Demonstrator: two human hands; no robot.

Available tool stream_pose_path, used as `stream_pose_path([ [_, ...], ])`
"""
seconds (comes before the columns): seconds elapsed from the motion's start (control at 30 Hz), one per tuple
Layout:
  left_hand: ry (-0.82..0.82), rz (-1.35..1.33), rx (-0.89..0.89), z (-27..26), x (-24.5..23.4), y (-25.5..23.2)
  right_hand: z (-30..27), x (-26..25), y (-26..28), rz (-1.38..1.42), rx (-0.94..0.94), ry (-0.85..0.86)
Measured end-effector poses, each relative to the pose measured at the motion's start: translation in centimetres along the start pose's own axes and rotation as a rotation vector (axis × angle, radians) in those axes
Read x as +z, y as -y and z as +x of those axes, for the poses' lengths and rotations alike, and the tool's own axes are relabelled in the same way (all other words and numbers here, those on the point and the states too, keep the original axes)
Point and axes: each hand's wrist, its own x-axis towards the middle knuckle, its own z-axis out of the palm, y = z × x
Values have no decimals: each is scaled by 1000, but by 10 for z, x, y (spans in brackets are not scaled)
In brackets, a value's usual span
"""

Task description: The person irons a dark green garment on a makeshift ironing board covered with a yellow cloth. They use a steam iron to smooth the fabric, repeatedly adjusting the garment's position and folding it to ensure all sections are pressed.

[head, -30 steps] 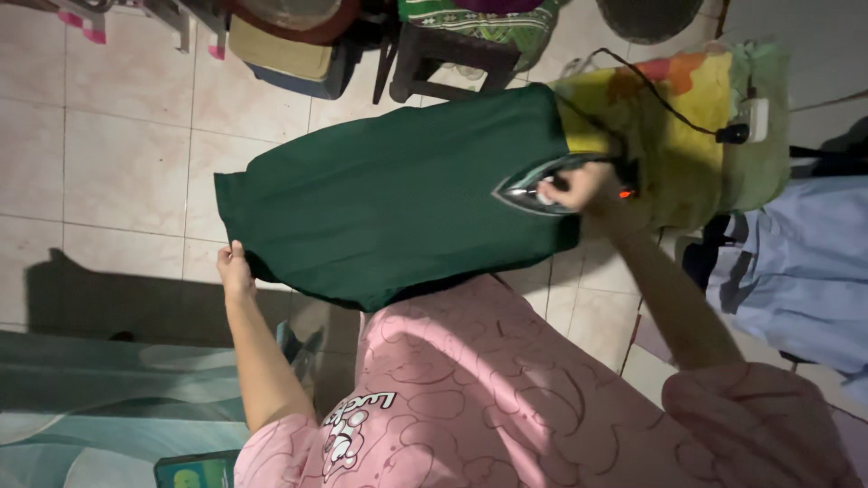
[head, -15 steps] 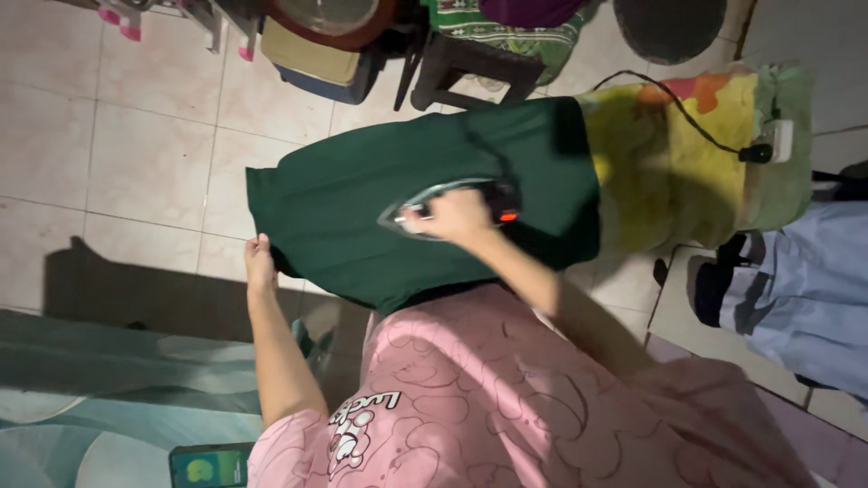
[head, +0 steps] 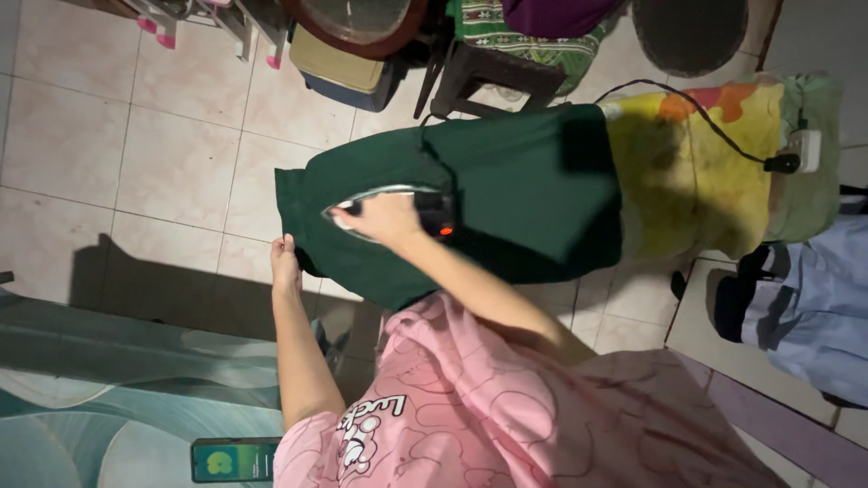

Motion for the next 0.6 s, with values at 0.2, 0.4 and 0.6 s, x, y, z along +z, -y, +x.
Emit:
stream_pose_path([
  [0.2, 21, -14, 97, 2, 1, 3, -17, -48, -92, -91, 265, 208],
  [0.4, 7, 25, 124, 2, 1, 2, -56, -101, -219, -249, 418, 87],
  [0.6, -26, 10, 144, 2, 0, 2, -97, -114, -343, -598, 261, -384],
])
